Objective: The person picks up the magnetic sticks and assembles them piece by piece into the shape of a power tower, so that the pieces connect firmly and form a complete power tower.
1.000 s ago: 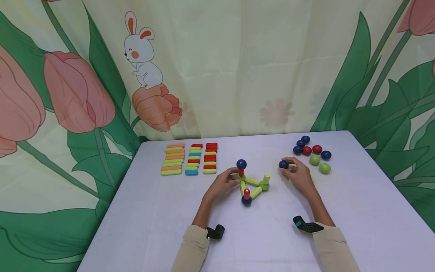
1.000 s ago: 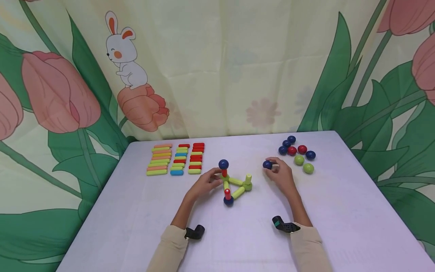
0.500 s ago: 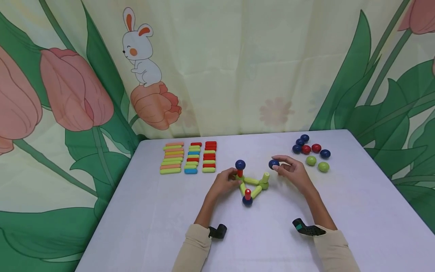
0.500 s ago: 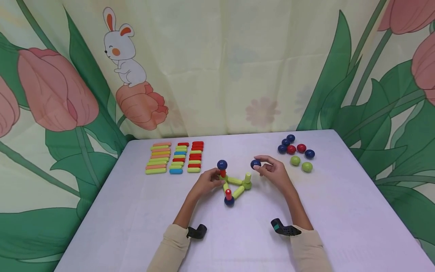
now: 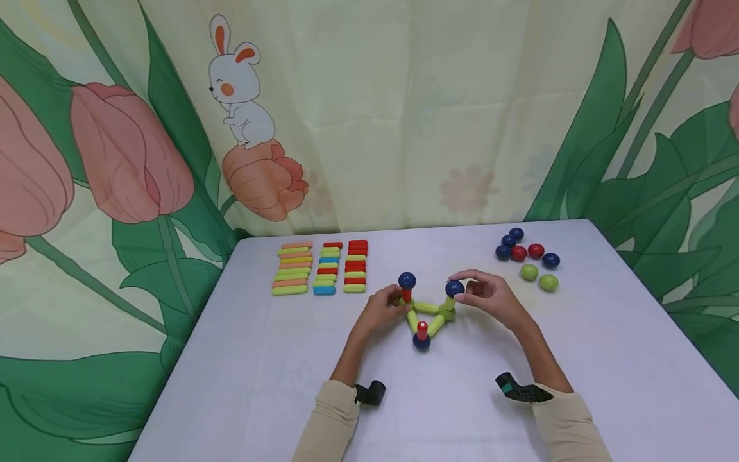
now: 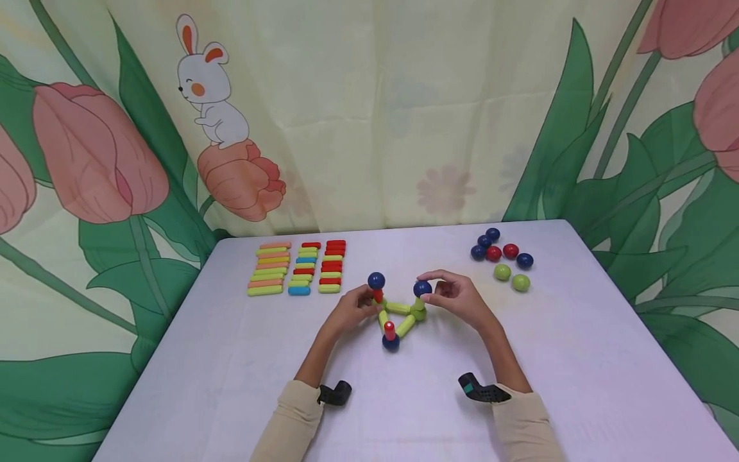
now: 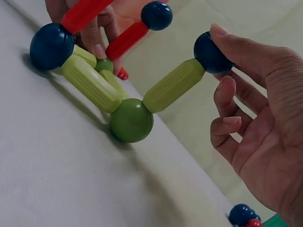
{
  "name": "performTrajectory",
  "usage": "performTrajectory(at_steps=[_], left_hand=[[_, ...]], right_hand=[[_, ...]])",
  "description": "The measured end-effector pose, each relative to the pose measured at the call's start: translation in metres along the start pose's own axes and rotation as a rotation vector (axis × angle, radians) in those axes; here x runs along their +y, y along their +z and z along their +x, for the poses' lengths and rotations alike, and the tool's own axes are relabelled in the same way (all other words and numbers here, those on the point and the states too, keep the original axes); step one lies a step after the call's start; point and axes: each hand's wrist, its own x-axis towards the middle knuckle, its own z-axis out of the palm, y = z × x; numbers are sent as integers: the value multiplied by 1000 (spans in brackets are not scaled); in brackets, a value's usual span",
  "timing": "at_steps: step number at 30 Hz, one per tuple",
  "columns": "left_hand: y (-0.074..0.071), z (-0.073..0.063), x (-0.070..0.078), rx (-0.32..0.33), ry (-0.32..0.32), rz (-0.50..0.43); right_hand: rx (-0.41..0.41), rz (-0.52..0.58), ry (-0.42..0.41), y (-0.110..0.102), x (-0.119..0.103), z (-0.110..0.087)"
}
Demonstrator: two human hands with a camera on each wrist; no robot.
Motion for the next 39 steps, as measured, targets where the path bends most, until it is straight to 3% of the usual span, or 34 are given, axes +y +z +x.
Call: performTrajectory(at_steps=[6,11,15,19,22,25,28,34,39], left_hand=[[-1,0,-2,-53,-17,13],[-2,-3,-3,-75,-7,19],[-3,-3,-3,-63,11,22],[-3,-3,-2,-43,3,39],[-3,-4,-2,-27,-14,53],[-4,-5,-3,-10,-24,61],[-3,-6,-3,-4,-13,67],[0,-6,-7,-12,30,70],[0,-6,-7,-11,40,68]], right_hand=[[-16,-42,-27,-1,0,1],[12,-13,-46,-7,4,0],[74,-4,-23,-13,9,-2],[212,-32,50,-19,16,-1],[342,-89,114,-22,25,3],[416,-204,179,-25,34,11],[432,-340,228,-29,44,20],[463,-550,247,-36,60,36],[426,-600,312,-38,66,46]])
